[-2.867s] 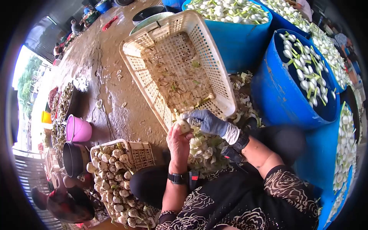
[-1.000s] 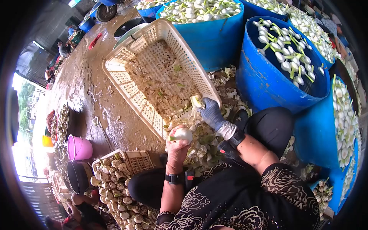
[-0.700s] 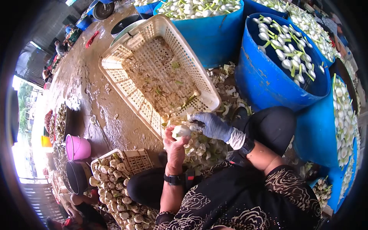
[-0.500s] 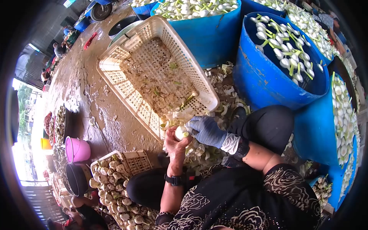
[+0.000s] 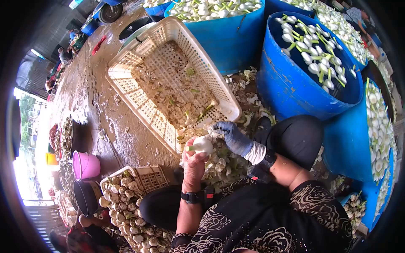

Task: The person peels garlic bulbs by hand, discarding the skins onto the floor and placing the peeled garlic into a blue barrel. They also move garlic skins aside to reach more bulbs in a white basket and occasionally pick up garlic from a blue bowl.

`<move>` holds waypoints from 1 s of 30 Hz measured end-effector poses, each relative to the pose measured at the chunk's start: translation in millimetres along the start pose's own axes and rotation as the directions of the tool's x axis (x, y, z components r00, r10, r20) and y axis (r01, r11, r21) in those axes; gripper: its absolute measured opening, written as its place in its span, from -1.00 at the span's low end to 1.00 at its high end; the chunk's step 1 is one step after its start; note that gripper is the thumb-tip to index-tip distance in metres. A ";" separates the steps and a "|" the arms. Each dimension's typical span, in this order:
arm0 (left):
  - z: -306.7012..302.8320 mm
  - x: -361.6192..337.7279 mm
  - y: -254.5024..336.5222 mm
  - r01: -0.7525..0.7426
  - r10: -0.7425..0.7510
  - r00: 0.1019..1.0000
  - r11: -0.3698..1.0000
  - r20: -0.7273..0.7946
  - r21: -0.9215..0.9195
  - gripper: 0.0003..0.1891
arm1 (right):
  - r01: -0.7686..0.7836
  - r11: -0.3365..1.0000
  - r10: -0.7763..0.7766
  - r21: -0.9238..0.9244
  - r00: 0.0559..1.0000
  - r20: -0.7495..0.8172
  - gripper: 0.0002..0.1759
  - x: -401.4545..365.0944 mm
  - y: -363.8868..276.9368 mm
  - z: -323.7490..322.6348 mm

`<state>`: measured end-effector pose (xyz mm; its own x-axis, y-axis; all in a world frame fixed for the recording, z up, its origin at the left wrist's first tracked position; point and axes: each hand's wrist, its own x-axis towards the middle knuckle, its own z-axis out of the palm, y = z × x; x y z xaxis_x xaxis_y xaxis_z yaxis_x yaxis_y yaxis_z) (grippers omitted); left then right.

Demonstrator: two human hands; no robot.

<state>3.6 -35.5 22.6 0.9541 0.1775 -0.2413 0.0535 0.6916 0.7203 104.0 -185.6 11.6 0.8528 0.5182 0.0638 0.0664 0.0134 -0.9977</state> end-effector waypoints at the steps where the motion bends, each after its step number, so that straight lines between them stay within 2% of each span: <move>1: -1.1 -0.1 -0.6 0.000 0.000 1.000 1.000 -0.002 0.000 -0.38 | -0.001 1.000 0.001 0.001 1.000 0.002 -0.86 -0.4 1.3 -1.7; 2: -2.8 -0.2 -1.7 0.010 -0.010 0.999 1.000 0.032 -0.026 -0.41 | 0.169 0.969 -0.158 -0.180 0.985 0.076 -0.85 -0.7 2.3 -4.1; 3: -3.6 0.3 -2.0 0.022 -0.018 0.998 0.998 0.068 -0.051 -0.43 | 0.341 0.876 -0.297 -0.340 0.939 0.175 -0.84 -0.3 2.7 -5.5; 4: -1.0 0.2 -2.9 0.021 -0.017 0.998 0.999 0.067 -0.050 -0.43 | 0.342 0.876 -0.298 -0.339 0.938 0.176 -0.84 -0.1 -10.1 -4.0; 6: 6.1 -1.5 -6.5 -0.006 0.001 0.999 0.987 -0.032 -0.160 -0.52 | 0.030 0.993 -0.008 -0.114 0.983 0.182 -0.87 -3.7 -33.7 -1.6; 7: 4.3 -0.9 -8.2 -0.006 0.001 0.999 0.987 -0.033 -0.161 -0.52 | 0.029 0.993 -0.007 -0.114 0.983 0.182 -0.87 -5.2 -33.1 1.4; 9: -6.3 3.9 -17.2 -0.092 0.103 0.991 0.988 -0.083 0.128 -0.56 | 0.095 0.993 -0.074 -0.063 0.957 0.282 -0.86 -8.4 -31.4 6.8; 10: -13.3 6.4 -22.5 -0.126 0.158 0.983 0.955 -0.098 0.270 -0.58 | 0.094 0.994 -0.072 -0.063 0.956 0.285 -0.86 -8.2 -31.1 6.8; 13: -25.3 10.3 -28.6 -0.188 0.328 0.940 0.732 -0.096 0.655 -0.61 | -0.141 0.973 0.086 0.182 0.956 0.280 -0.83 -7.7 -32.2 3.3; 14: -27.8 9.6 -29.1 -0.188 0.329 0.939 0.732 -0.098 0.655 -0.61 | -0.191 0.943 0.108 0.272 0.950 0.291 -0.83 -7.9 -33.7 2.2; 15: -26.2 8.1 -25.8 -0.133 0.154 0.977 0.981 -0.150 0.143 -0.64 | -0.192 0.943 0.109 0.271 0.950 0.293 -0.83 -7.9 -36.0 2.2; 16: -25.5 7.2 -23.7 -0.019 -0.022 0.995 0.910 -0.096 -0.414 -0.65 | -0.187 0.922 0.079 0.338 0.947 0.310 -0.81 -8.5 -38.3 2.5; 17: -25.9 7.7 -23.0 -0.021 -0.022 0.995 0.910 -0.098 -0.415 -0.65 | -0.184 0.896 0.047 0.404 0.945 0.325 -0.79 -9.6 -40.1 3.2; 18: -26.7 8.4 -21.8 -0.019 -0.034 0.994 0.871 -0.100 -0.490 -0.65 | -0.240 0.835 0.080 0.495 0.943 0.322 -0.74 -12.3 -42.6 5.5; 19: -28.0 8.9 -20.4 -0.019 -0.046 0.994 0.826 -0.101 -0.563 -0.65 | -0.242 0.834 0.080 0.495 0.942 0.325 -0.74 -12.1 -46.2 5.3; 20: -38.0 11.3 -21.4 0.020 -0.038 0.999 0.786 -0.015 -0.618 -0.62 | -0.291 0.725 0.020 0.624 0.915 0.403 -0.69 -12.7 -51.8 3.7; 21: -40.1 10.9 -19.5 0.018 -0.038 0.999 0.785 -0.019 -0.619 -0.62 | -0.347 0.593 -0.053 0.727 0.884 0.465 -0.64 -13.4 -61.0 1.3; 22: -40.5 11.0 -17.1 -0.009 -0.035 0.998 0.754 -0.054 -0.657 -0.60 | -0.421 0.642 0.043 0.641 0.855 0.518 -0.57 -14.6 -74.3 -6.5; 23: -39.6 11.5 -15.4 -0.036 -0.033 0.996 0.722 -0.087 -0.691 -0.58 | -0.420 0.641 0.043 0.642 0.855 0.517 -0.57 -10.0 -73.8 -8.9; 24: -34.0 10.4 -11.7 -0.043 -0.021 0.996 0.737 -0.086 -0.675 -0.61 | -0.198 0.921 0.007 0.335 0.869 0.495 -0.52 -5.2 -72.0 -10.9; 25: -30.3 10.7 -11.0 -0.039 -0.023 0.996 0.738 -0.083 -0.674 -0.61 | 0.067 0.997 -0.035 -0.048 0.873 0.487 -0.48 -2.8 -68.6 -11.7; 26: -26.6 11.4 -11.9 -0.079 0.041 0.996 0.772 -0.074 -0.630 -0.64 | 0.182 0.951 -0.061 -0.252 0.905 0.421 -0.39 -3.8 -52.3 -5.2; 27: -22.2 12.0 -12.6 -0.121 0.104 0.993 0.801 -0.062 -0.586 -0.67 | 0.317 0.865 -0.180 -0.388 0.919 0.350 -0.23 -7.1 -43.8 3.1; 28: -14.4 11.6 -11.7 -0.119 0.102 0.993 0.802 -0.061 -0.586 -0.67 | 0.415 0.789 -0.285 -0.452 0.900 0.328 -0.29 -8.3 -42.7 11.5; 29: -6.2 10.2 -11.3 -0.132 0.057 0.986 0.835 -0.155 -0.534 -0.69 | 0.498 0.698 -0.387 -0.514 0.867 0.314 -0.34 -9.1 -41.6 17.7; 30: -1.8 8.8 -11.4 -0.135 0.014 0.969 0.867 -0.248 -0.479 -0.71 | 0.493 0.701 -0.385 -0.516 0.870 0.310 -0.34 -10.2 -38.8 20.0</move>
<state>10.8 -40.6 11.0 0.8521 0.3550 -0.3846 -0.2235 0.9112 0.3460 82.4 -174.3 49.2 0.5558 0.7102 0.4321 0.7343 -0.1758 -0.6556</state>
